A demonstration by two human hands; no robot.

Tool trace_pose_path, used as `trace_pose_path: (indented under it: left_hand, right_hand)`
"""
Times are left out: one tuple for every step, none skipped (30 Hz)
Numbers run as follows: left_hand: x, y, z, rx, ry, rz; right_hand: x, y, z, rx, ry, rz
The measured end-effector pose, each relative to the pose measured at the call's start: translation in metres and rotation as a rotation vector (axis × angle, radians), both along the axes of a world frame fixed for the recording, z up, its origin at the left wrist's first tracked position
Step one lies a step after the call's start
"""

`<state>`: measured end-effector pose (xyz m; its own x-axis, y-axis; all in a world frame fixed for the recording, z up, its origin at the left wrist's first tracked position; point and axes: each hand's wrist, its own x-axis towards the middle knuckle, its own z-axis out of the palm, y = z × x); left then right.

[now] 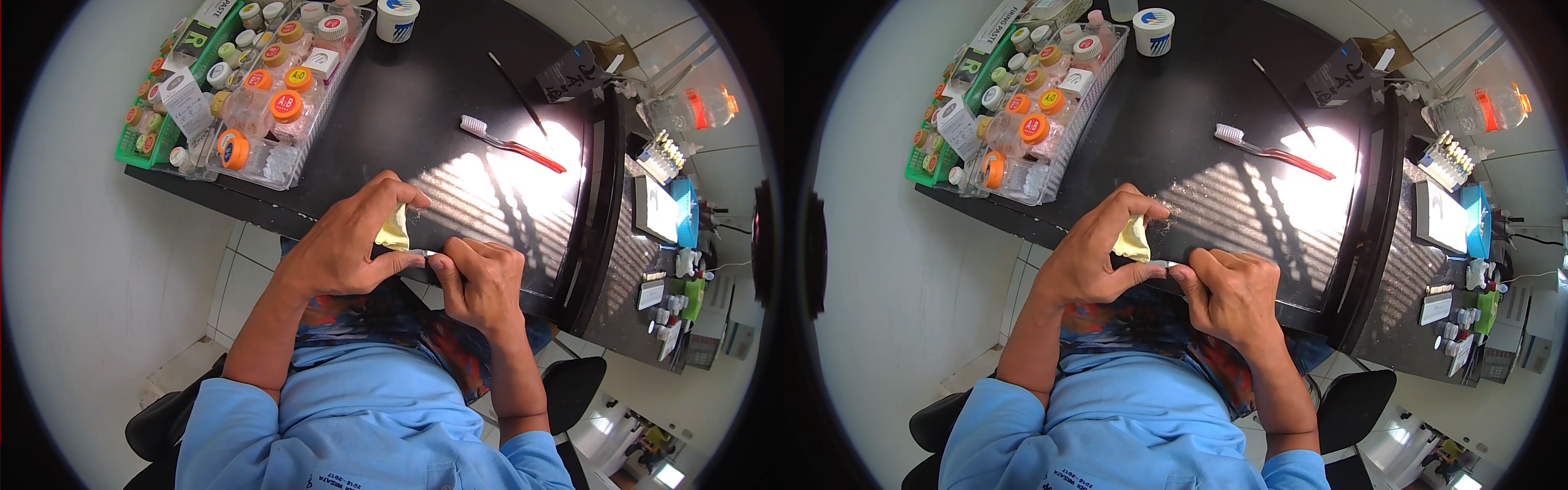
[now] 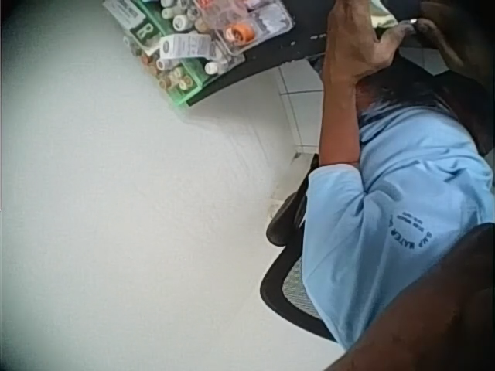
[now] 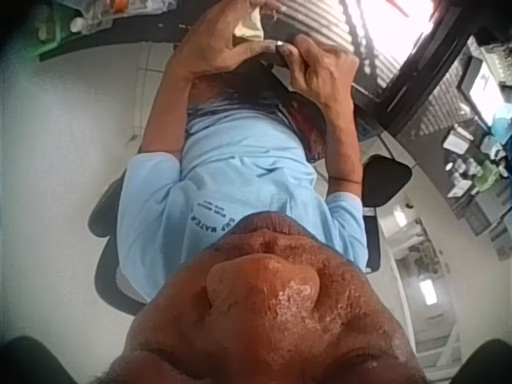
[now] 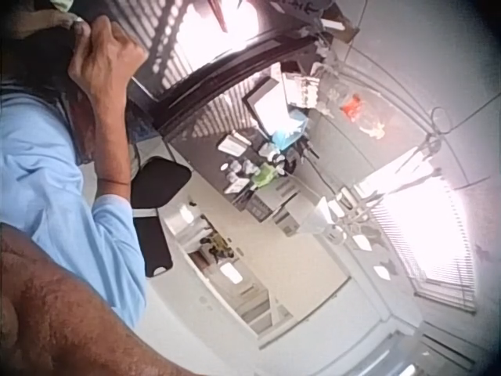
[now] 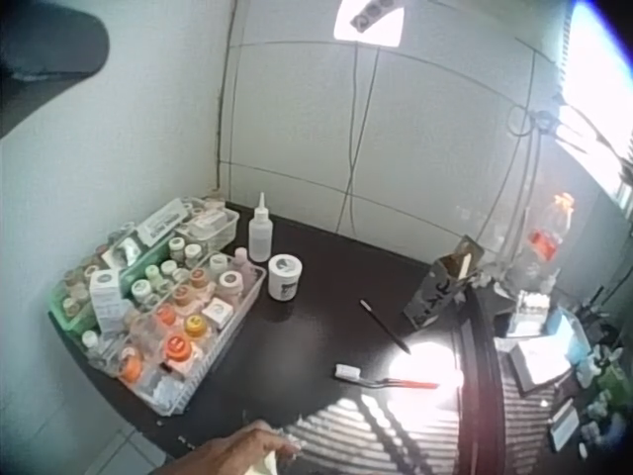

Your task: Applying stain and glaze to a dental tooth model using a fine brush at a laboratory bench.

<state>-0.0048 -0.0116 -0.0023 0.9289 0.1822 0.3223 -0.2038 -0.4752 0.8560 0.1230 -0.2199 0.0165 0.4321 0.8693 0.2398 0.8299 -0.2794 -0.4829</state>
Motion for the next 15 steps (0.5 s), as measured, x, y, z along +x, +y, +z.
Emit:
trace_pose_path:
  left_hand:
    - [-0.0001,0.0002,0.0001,-0.001,0.001,-0.003]
    - [-0.0001,0.0001,0.0000,-0.001,0.002,-0.003]
    - [-0.0001,0.0000,-0.0003,-0.006,0.000,-0.007]
    - [0.0000,-0.0001,-0.0003,-0.011,-0.003,-0.012]
    - [0.0000,0.0001,0.0000,-0.011,-0.002,-0.012]
    - [0.0001,0.0005,0.0008,-0.010,0.001,-0.014]
    - [0.0003,0.0007,0.0012,-0.009,0.003,-0.016]
    - [0.0003,0.0006,0.0010,-0.008,0.003,-0.016]
    - [0.0004,0.0004,0.0008,-0.012,0.008,-0.013]
    - [0.0005,0.0004,0.0007,-0.015,0.012,-0.011]
    - [0.0004,0.0005,0.0008,-0.015,0.013,-0.011]
    - [0.0005,0.0009,0.0011,-0.006,0.012,-0.012]
    - [0.0005,0.0012,0.0012,0.003,0.012,-0.014]
    - [0.0008,0.0008,0.0013,0.004,0.012,-0.014]
    - [0.0011,0.0004,0.0010,-0.002,0.015,-0.013]
  right_hand:
    - [-0.0001,-0.0001,-0.0005,-0.007,-0.008,-0.002]
    - [-0.0001,-0.0004,-0.0007,-0.014,-0.016,-0.004]
    - [-0.0003,-0.0004,-0.0009,-0.014,-0.016,-0.004]
    - [-0.0007,-0.0001,-0.0010,-0.013,-0.020,-0.006]
    - [-0.0011,0.0001,-0.0014,-0.011,-0.024,-0.008]
    - [-0.0011,0.0001,-0.0017,-0.011,-0.023,-0.008]
    - [-0.0010,0.0000,-0.0020,-0.006,-0.030,-0.011]
    - [-0.0010,0.0000,-0.0023,-0.001,-0.037,-0.013]
    - [-0.0011,0.0000,-0.0023,-0.001,-0.038,-0.013]
    - [-0.0014,0.0002,-0.0022,0.004,-0.045,-0.015]
    - [-0.0020,0.0000,-0.0020,0.009,-0.052,-0.017]
    - [-0.0025,-0.0001,-0.0019,0.009,-0.052,-0.016]
    - [-0.0028,-0.0002,-0.0018,0.006,-0.058,-0.020]
    - [-0.0029,-0.0005,-0.0017,0.004,-0.063,-0.025]
    - [-0.0029,-0.0007,-0.0016,0.005,-0.063,-0.025]
